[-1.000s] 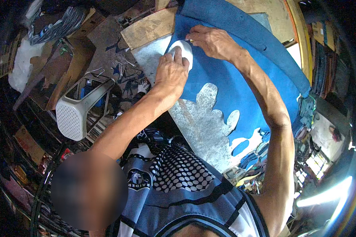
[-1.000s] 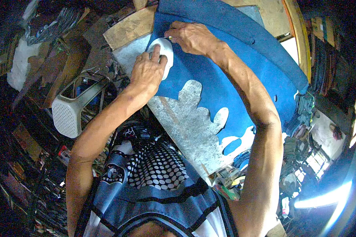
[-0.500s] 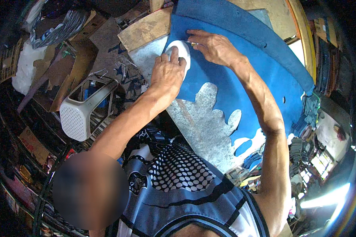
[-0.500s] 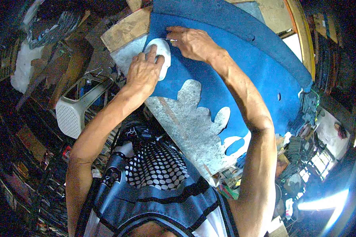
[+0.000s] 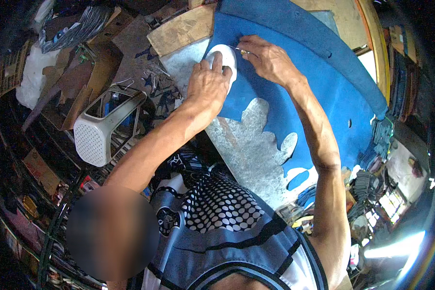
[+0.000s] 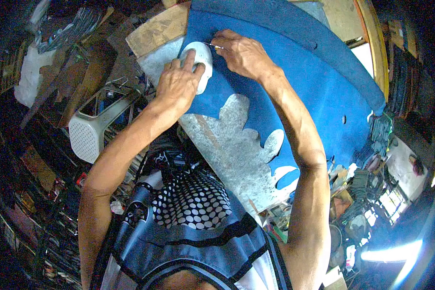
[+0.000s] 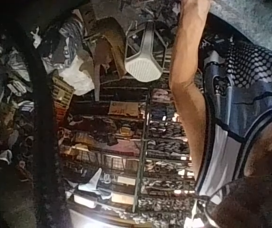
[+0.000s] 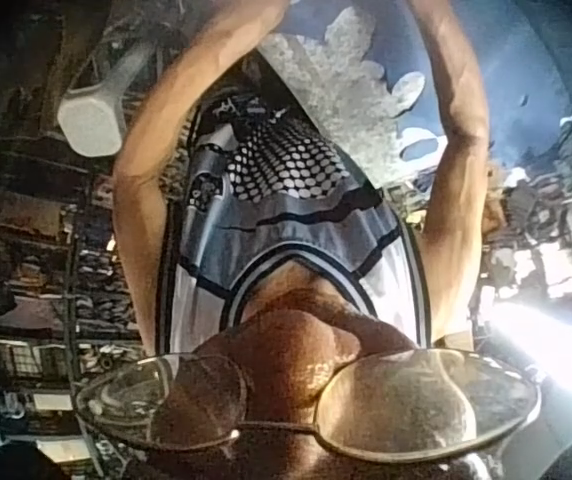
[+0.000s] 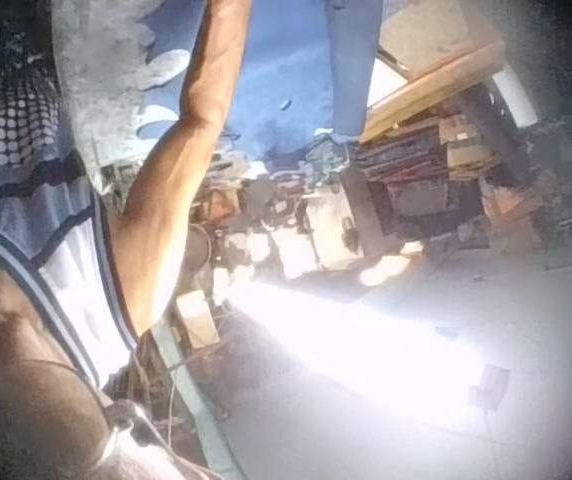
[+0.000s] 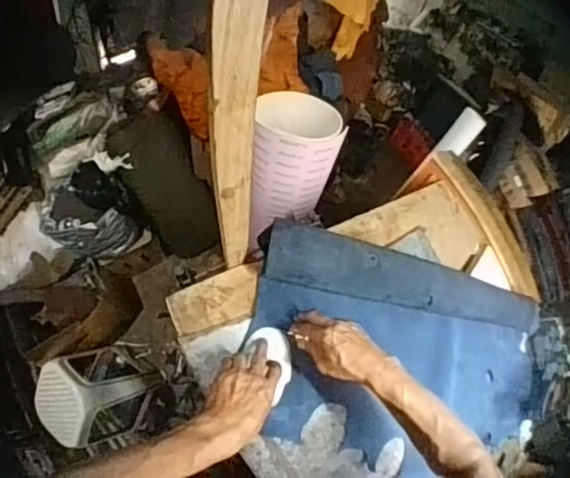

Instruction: Using a hand knife and cardboard patterns to cut shoe components from sheets of blue leather.

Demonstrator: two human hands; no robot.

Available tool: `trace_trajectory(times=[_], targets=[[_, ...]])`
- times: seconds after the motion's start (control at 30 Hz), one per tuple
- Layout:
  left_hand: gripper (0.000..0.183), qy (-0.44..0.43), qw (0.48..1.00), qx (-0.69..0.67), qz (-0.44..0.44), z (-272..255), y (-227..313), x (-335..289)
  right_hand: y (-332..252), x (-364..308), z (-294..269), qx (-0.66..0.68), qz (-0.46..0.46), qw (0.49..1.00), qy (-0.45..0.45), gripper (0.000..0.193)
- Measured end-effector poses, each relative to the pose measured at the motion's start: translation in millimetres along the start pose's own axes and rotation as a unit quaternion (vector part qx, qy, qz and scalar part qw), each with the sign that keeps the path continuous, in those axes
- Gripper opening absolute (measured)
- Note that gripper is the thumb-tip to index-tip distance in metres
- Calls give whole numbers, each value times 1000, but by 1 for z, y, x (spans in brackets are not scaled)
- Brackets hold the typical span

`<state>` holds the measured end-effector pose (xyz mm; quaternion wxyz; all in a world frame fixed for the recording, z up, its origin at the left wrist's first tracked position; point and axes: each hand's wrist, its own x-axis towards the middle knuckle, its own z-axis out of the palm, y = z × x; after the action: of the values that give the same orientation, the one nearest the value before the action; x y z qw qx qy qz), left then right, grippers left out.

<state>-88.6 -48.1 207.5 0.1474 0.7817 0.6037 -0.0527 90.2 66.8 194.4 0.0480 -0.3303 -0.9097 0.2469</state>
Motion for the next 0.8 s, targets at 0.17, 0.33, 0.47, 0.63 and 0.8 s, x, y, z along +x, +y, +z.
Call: trace_trajectory(times=[0.17, 0.33, 0.47, 0.63, 0.8], targets=[[34, 2, 1000, -3, 2, 1, 0, 0, -2, -5, 4, 1, 3, 1000, 9, 28], [35, -6, 1000, 0, -2, -1, 1, -2, -9, -12, 11, 51, 61, 997, 13, 28], [37, 7, 1000, -7, 4, -1, 1, -2, -17, -19, 13, 57, 80, 995, 26, 28], [37, -3, 1000, -9, 7, -2, -1, 0, -24, -26, 18, 64, 102, 991, 50, 29], [36, 16, 1000, -3, 19, 2, 0, 1, -35, -35, 25, 100, 146, 982, 71, 28]])
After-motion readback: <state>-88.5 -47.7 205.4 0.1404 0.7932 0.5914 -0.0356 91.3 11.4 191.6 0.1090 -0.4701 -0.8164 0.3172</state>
